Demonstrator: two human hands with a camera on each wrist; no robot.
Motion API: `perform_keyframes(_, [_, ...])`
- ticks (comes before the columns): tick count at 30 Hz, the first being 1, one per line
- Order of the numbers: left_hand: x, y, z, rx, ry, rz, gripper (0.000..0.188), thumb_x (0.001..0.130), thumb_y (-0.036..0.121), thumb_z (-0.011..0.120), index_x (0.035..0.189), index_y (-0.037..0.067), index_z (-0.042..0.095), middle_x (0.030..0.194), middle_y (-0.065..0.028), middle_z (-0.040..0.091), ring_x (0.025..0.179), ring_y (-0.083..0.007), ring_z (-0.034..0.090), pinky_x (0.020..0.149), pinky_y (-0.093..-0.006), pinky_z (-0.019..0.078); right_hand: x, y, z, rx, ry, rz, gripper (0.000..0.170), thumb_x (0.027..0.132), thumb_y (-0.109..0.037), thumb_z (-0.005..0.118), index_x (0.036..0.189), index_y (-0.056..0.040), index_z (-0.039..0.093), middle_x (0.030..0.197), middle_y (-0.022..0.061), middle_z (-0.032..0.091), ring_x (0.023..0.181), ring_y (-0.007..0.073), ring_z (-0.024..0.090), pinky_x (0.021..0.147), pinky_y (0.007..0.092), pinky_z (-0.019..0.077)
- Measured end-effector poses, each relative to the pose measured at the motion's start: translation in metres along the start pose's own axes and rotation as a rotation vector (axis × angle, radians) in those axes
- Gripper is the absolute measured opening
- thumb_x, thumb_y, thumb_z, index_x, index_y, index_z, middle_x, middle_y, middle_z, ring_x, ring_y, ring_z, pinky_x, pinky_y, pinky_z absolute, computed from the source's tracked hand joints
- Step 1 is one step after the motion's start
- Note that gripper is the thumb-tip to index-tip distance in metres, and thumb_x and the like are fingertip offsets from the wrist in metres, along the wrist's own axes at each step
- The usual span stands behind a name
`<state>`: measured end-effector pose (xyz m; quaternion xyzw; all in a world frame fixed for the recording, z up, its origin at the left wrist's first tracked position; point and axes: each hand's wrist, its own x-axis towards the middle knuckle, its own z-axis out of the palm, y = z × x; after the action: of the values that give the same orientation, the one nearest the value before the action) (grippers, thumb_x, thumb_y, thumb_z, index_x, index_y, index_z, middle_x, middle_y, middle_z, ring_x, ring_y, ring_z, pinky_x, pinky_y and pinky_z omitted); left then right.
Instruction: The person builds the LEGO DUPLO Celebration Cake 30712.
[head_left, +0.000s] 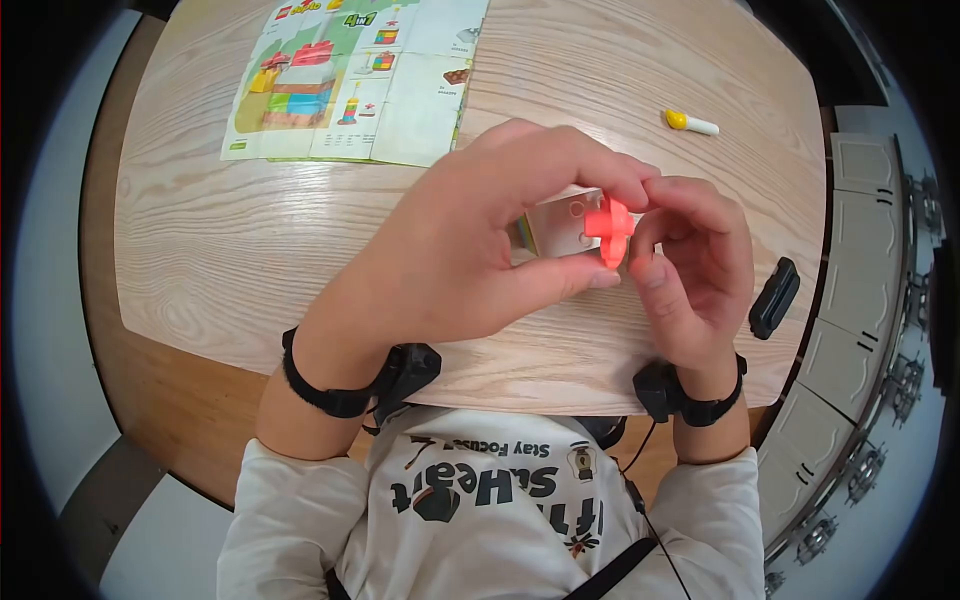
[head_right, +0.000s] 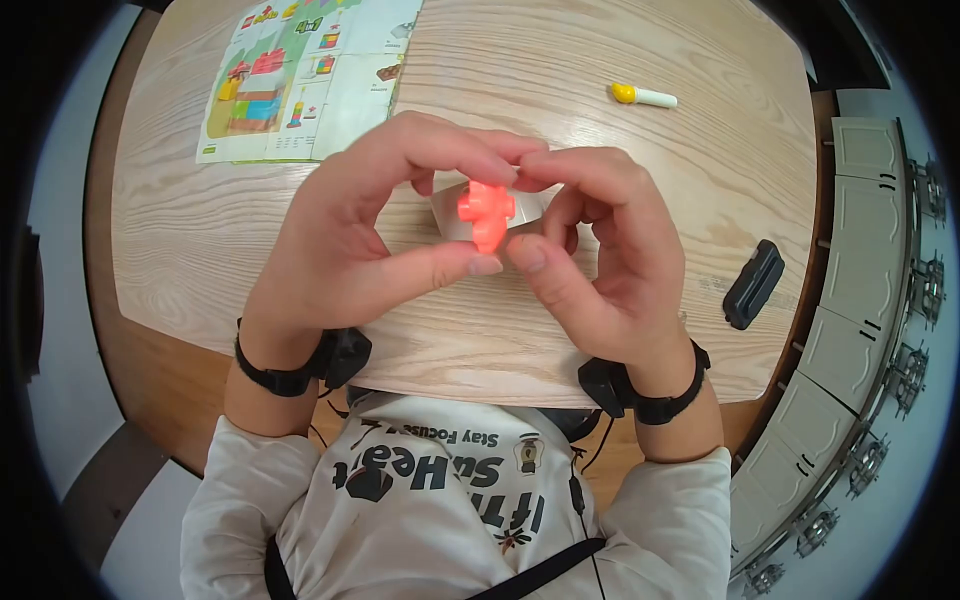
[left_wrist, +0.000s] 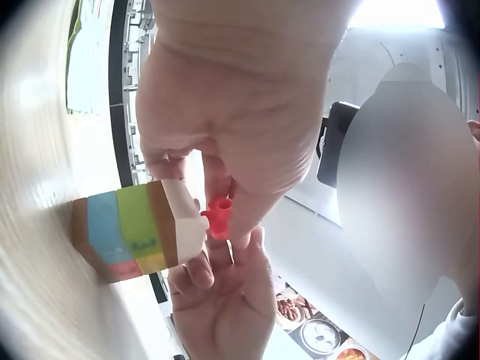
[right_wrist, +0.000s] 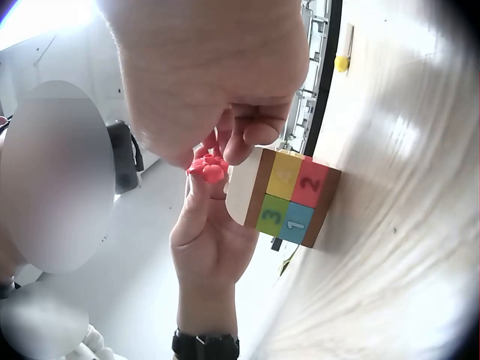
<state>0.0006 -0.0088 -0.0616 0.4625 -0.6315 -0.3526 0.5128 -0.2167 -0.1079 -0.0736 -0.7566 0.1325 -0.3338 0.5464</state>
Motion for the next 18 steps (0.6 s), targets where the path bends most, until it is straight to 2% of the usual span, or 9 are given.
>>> perform_keyframes(4, [0.0014, -0.0091, 0.0036, -0.004, -0.014, 0.048, 0.043, 0.087, -0.007, 0.078, 0.127, 0.002, 0.064, 0.137, -0.0170, 0.068, 0.137, -0.0306, 0.062, 0.108, -0.0403, 0.0506, 0.0001, 0.0047, 0.0003, -0.031, -0.010, -0.028, 0.050, 0.093, 0.001, 0.075, 0.140, 0.0019, 0.058, 0.124, 0.0121, 0.064, 0.074, 0.0091, 0.057, 0.066, 0.0227, 0.0474])
perform_keyframes(7, [-0.0001, -0.0138, 0.0063, -0.190, 0.004, 0.037, 0.047, 0.088, -0.009, 0.075, 0.131, 0.000, 0.058, 0.138, -0.0171, 0.065, 0.141, -0.0326, 0.058, 0.111, -0.0415, 0.0493, 0.0012, 0.0055, 0.0002, -0.067, -0.013, -0.003, 0.052, 0.092, 0.002, 0.075, 0.141, 0.0011, 0.059, 0.124, 0.0120, 0.065, 0.073, 0.0087, 0.058, 0.065, 0.0227, 0.0474])
perform_keyframes(13, [-0.0015, -0.0131, 0.0058, -0.212, -0.013, -0.016, 0.049, 0.089, -0.012, 0.071, 0.133, 0.000, 0.050, 0.139, -0.0202, 0.064, 0.143, -0.0320, 0.057, 0.111, -0.0390, 0.0492, 0.0028, 0.0060, -0.0005, -0.103, -0.031, -0.002, 0.052, 0.089, 0.004, 0.077, 0.138, -0.0027, 0.064, 0.128, 0.0122, 0.066, 0.070, 0.0068, 0.058, 0.062, 0.0217, 0.0461])
perform_keyframes(18, [-0.0018, -0.0095, 0.0059, -0.223, -0.030, -0.063, 0.045, 0.088, -0.011, 0.073, 0.125, 0.002, 0.051, 0.143, -0.0247, 0.063, 0.139, -0.0300, 0.060, 0.111, -0.0401, 0.0493, 0.0015, 0.0063, -0.0025, -0.113, -0.061, 0.013, 0.049, 0.088, 0.004, 0.079, 0.135, -0.0033, 0.067, 0.131, 0.0130, 0.067, 0.072, 0.0069, 0.057, 0.063, 0.0217, 0.0461])
